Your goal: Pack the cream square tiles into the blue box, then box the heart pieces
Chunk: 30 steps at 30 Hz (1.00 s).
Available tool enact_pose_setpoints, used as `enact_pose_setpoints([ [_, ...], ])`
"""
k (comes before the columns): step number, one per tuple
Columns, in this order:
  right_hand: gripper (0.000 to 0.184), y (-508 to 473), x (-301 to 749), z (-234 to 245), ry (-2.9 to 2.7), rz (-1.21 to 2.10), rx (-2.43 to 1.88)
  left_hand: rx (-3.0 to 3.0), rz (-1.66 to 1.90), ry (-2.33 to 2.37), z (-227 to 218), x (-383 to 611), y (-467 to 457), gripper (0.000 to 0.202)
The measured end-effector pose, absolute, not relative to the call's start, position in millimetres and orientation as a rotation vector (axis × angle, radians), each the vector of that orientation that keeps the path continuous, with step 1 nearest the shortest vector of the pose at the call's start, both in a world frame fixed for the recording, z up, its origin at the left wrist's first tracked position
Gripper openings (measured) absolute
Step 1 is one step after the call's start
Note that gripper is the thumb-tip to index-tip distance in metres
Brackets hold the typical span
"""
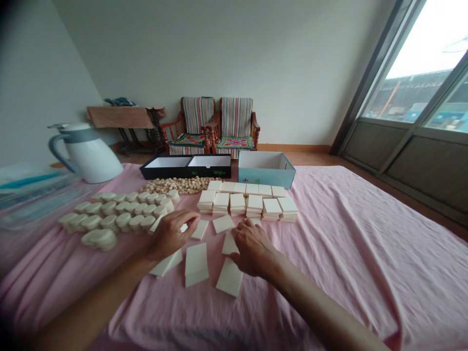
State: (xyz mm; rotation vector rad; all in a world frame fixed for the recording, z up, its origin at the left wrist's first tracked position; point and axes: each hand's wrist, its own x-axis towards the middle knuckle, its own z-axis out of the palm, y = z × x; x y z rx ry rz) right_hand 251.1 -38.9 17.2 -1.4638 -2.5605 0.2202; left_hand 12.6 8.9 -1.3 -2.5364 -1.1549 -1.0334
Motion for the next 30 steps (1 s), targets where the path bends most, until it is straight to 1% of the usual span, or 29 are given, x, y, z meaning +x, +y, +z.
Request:
enact_pose_setpoints([
  [6,0.026,-38,262,8,-2.463,0.222,-1.314,-2.496,-1.091,-1.235,-8,5,11,0.012],
  [11,0.045,-28,290,6,-2.309,0.017,-1.383,-2.504,-1.117,-1.236,-7,4,10,0.011],
  [17,0.051,-20,307,-7,-2.28,-0.094,-1.377,-2.502,-1.11,-1.246,-7,3,11,0.012],
  [18,0.05,-20,307,-8,-2.253,-0.11,-1.372,-2.497,-1.121,-1.254,-7,2,11,0.012],
  [20,0.043,-19,302,-5,-2.193,-0.097,-1.379,-2.475,-1.156,-1.266,-7,1,12,0.011],
  [23,0.031,-12,285,10,-2.154,0.013,-1.365,-2.426,-1.234,-1.268,-5,0,11,0.01],
  [25,0.028,-2,268,21,-2.195,0.088,-1.308,-2.398,-1.279,-1.273,-4,-1,11,0.011],
  [27,0.029,13,249,28,-2.264,0.123,-1.257,-2.376,-1.315,-1.28,-3,-3,10,0.011],
  [30,0.04,41,220,33,-2.399,0.103,-1.241,-2.365,-1.325,-1.289,-1,-5,8,0.01],
])
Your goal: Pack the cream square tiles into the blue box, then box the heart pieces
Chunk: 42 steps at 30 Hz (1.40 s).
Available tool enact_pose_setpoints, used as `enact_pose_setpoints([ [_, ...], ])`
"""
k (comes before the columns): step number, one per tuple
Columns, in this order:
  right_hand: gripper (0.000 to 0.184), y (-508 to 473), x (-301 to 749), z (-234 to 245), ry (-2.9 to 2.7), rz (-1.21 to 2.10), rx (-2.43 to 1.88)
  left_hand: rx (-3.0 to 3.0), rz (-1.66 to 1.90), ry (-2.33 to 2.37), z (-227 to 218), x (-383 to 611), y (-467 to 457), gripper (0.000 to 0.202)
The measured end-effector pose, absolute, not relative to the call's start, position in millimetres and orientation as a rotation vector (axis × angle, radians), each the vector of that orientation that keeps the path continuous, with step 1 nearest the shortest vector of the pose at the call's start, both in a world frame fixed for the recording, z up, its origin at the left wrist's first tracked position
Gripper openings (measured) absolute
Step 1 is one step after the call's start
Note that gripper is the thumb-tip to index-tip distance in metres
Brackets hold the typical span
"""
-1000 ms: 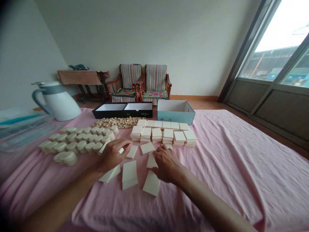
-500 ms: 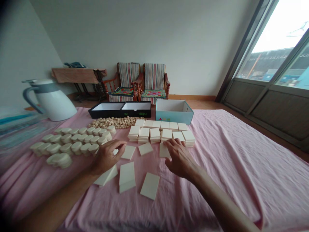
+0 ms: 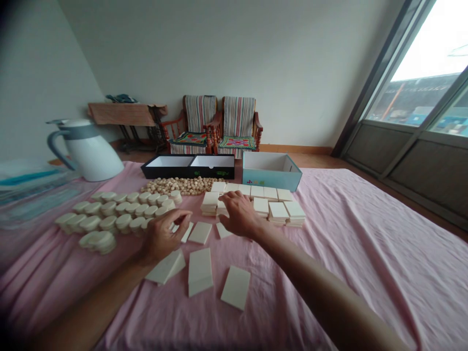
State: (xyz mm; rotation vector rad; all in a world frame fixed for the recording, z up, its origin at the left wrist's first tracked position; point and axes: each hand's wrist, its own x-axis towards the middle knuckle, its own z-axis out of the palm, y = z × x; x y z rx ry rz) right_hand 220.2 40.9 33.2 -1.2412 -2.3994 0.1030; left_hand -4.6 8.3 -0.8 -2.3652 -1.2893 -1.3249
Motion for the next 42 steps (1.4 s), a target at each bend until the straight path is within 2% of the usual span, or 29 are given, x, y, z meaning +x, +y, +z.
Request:
enact_pose_setpoints([
  [4,0.051,73,190,37,-2.545,0.065,-1.219,-2.359,-1.33,-1.302,2,-6,7,0.01],
  [11,0.046,97,170,37,-2.649,0.002,-1.25,-2.376,-1.347,-1.335,6,-9,5,0.011],
  [23,0.051,100,179,33,-2.622,0.076,-1.246,-2.413,-1.341,-1.365,6,-13,7,0.01],
  [33,0.06,38,242,56,-2.53,0.132,-1.225,-2.435,-1.338,-1.364,4,-11,10,0.009],
  [42,0.061,-8,299,27,-2.535,0.127,-1.388,-2.471,-1.306,-1.354,1,-9,11,0.01],
])
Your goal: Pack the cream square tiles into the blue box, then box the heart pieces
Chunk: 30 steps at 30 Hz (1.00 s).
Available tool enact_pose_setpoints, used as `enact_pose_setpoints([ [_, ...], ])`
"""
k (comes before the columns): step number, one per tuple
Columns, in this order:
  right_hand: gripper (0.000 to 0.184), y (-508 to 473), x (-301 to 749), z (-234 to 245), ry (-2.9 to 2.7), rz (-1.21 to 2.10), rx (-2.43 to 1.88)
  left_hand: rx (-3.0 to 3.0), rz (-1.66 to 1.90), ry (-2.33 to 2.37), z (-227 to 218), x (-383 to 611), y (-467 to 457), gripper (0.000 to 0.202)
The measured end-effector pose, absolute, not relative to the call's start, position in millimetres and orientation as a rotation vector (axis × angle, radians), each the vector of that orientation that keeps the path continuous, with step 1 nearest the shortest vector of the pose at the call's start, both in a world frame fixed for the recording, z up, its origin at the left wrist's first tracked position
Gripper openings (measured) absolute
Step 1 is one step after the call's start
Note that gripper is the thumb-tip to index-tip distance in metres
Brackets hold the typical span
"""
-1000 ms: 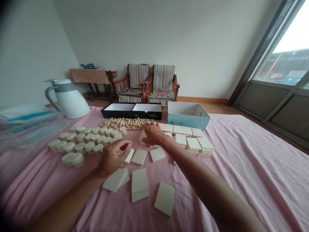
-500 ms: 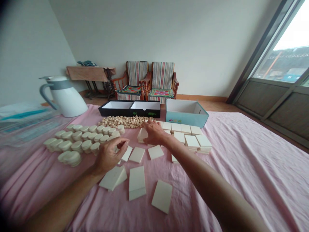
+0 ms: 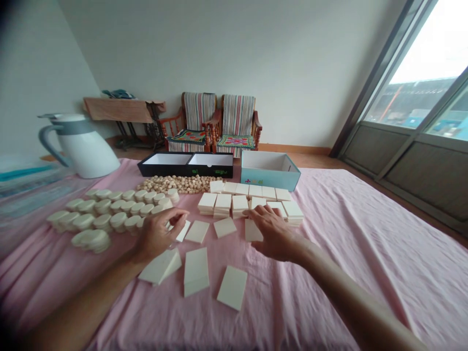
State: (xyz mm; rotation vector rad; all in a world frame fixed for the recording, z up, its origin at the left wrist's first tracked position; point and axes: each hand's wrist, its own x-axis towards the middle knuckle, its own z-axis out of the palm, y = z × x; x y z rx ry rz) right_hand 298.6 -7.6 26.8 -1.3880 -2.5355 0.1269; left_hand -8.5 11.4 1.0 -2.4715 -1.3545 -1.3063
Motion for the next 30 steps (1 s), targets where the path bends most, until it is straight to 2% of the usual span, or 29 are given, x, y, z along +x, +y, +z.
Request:
enact_pose_setpoints([
  [8,0.053,0,304,13,-2.405,-0.028,-1.378,-2.477,-1.317,-1.339,1,-9,11,0.01],
  [16,0.034,45,265,28,-2.341,0.079,-1.287,-2.498,-1.312,-1.36,0,-8,9,0.01],
  [19,0.037,79,240,34,-2.427,0.055,-1.308,-2.518,-1.292,-1.365,-2,-8,8,0.01],
  [25,0.053,140,200,40,-2.559,0.008,-1.425,-2.522,-1.281,-1.379,-2,-10,6,0.01],
  [30,0.048,158,185,39,-2.652,0.04,-1.435,-2.511,-1.281,-1.387,1,-9,5,0.012],
])
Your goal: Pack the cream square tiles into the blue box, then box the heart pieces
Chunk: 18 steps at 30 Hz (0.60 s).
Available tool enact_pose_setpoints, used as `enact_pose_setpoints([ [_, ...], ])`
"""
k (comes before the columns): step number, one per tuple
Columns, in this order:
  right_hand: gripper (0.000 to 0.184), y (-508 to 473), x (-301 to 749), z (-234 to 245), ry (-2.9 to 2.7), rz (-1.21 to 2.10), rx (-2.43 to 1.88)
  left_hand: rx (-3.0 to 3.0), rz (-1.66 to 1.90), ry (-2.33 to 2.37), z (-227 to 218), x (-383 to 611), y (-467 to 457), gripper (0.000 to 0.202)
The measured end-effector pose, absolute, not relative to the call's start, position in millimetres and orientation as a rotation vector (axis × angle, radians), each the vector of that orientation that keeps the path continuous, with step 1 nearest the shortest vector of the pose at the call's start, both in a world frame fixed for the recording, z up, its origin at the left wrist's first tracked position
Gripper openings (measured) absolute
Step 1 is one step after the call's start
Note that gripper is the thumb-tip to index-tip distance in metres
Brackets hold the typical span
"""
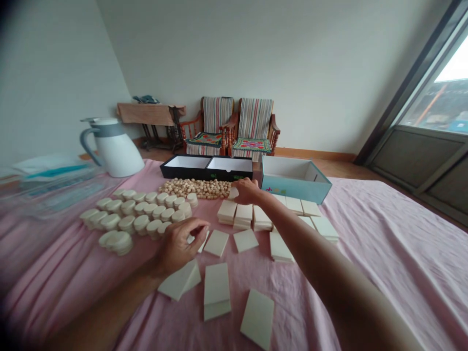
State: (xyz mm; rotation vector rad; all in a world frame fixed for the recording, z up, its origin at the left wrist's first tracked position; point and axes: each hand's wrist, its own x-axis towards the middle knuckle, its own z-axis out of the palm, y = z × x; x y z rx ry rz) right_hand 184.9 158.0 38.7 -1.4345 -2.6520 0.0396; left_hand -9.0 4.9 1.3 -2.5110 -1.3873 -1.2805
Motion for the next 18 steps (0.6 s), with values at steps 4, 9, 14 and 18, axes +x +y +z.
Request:
enact_pose_setpoints([
  [4,0.052,152,187,44,-2.615,0.006,-1.442,-2.523,-1.262,-1.386,2,-9,5,0.012],
  [9,0.051,114,217,54,-2.463,-0.003,-1.391,-2.527,-1.259,-1.378,2,-10,5,0.011],
  [14,0.045,48,261,48,-2.448,-0.03,-1.268,-2.529,-1.266,-1.401,2,-9,6,0.011],
  [18,0.045,5,286,33,-2.488,-0.043,-1.244,-2.546,-1.236,-1.412,-1,-8,7,0.012],
])
